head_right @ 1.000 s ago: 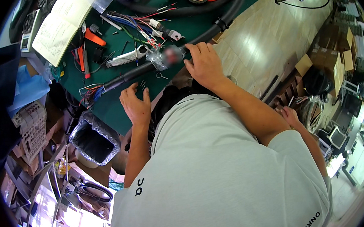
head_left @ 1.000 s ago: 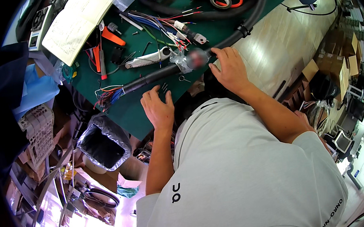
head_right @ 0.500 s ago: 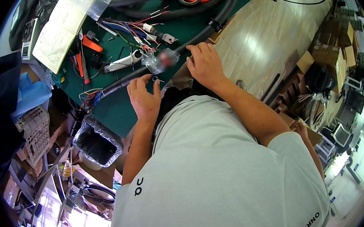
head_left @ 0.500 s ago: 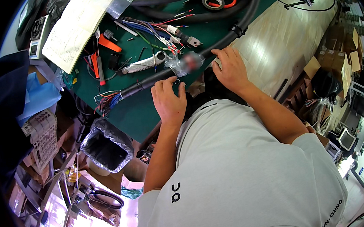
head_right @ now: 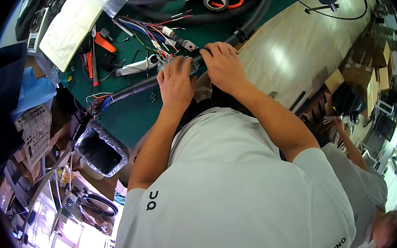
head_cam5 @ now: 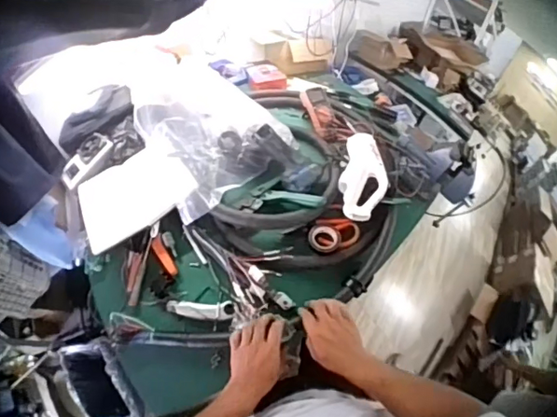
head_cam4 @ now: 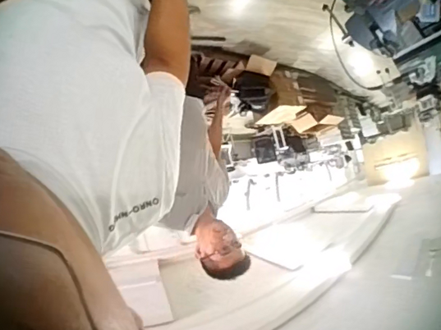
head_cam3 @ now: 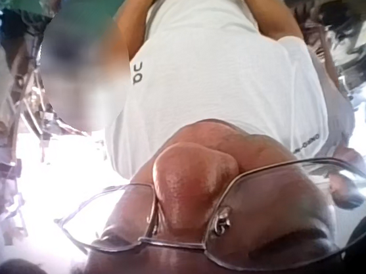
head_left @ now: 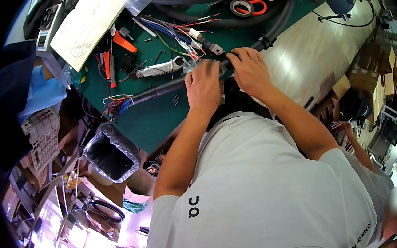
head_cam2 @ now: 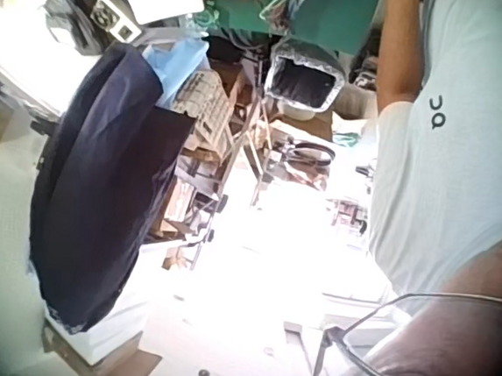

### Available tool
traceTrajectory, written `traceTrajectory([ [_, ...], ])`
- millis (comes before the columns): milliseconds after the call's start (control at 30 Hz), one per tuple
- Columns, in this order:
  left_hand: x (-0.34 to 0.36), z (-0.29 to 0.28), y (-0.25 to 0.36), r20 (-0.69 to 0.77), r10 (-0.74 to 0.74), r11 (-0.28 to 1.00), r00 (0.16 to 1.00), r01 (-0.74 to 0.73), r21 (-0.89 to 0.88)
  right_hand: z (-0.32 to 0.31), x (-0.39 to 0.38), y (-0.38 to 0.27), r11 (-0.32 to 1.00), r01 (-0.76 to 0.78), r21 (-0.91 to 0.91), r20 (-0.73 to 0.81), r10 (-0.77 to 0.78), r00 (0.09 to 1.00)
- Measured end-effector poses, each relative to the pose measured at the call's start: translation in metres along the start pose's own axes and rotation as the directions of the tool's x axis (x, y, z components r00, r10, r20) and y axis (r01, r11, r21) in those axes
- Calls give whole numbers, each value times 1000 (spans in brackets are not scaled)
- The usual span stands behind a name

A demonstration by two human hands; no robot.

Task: The person tests a cable assembly with a multimeter, strips wire insulation with a tool, and applies electrical tape to secure a connector.

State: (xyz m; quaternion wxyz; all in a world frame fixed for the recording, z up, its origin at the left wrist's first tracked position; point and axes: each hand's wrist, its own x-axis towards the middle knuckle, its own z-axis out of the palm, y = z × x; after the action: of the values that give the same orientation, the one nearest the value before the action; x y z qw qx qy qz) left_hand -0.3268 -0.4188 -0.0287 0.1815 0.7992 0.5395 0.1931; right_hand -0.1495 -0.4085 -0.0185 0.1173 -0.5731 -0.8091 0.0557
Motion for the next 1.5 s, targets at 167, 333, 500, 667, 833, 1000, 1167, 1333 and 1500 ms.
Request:
traceTrajectory([
  [167,-39,3,-20,-258,-70,997,964,74,4,11,8,4,1000,25,7,91,-25,996],
  [333,-97,-11,-51,-250,-273,957,929,288,24,10,7,-3,999,30,31,-65,-28,997],
  [500,-95,-15,-57,-225,-374,918,899,394,50,3,-14,-20,952,211,222,-151,-181,972],
  [667,-85,-14,-69,-183,-358,933,916,360,-22,22,-14,-54,949,197,246,199,-248,948],
  [833,-89,-21,-78,-191,-315,948,930,319,-10,45,-7,-87,980,154,129,221,-179,959],
  [1000,-107,-26,-89,-205,-324,946,924,317,-68,70,-13,-93,984,45,174,256,-89,963],
  [1167,-111,-28,-95,-195,-331,944,923,322,-76,69,-10,-110,978,-39,205,321,-30,947],
  [1333,-115,-25,-102,-192,-305,952,933,297,-68,69,-6,-129,961,-2,277,195,-55,979],
  [1500,-117,-22,-106,-239,-278,960,930,262,-97,58,27,-156,837,-88,540,60,66,996],
])
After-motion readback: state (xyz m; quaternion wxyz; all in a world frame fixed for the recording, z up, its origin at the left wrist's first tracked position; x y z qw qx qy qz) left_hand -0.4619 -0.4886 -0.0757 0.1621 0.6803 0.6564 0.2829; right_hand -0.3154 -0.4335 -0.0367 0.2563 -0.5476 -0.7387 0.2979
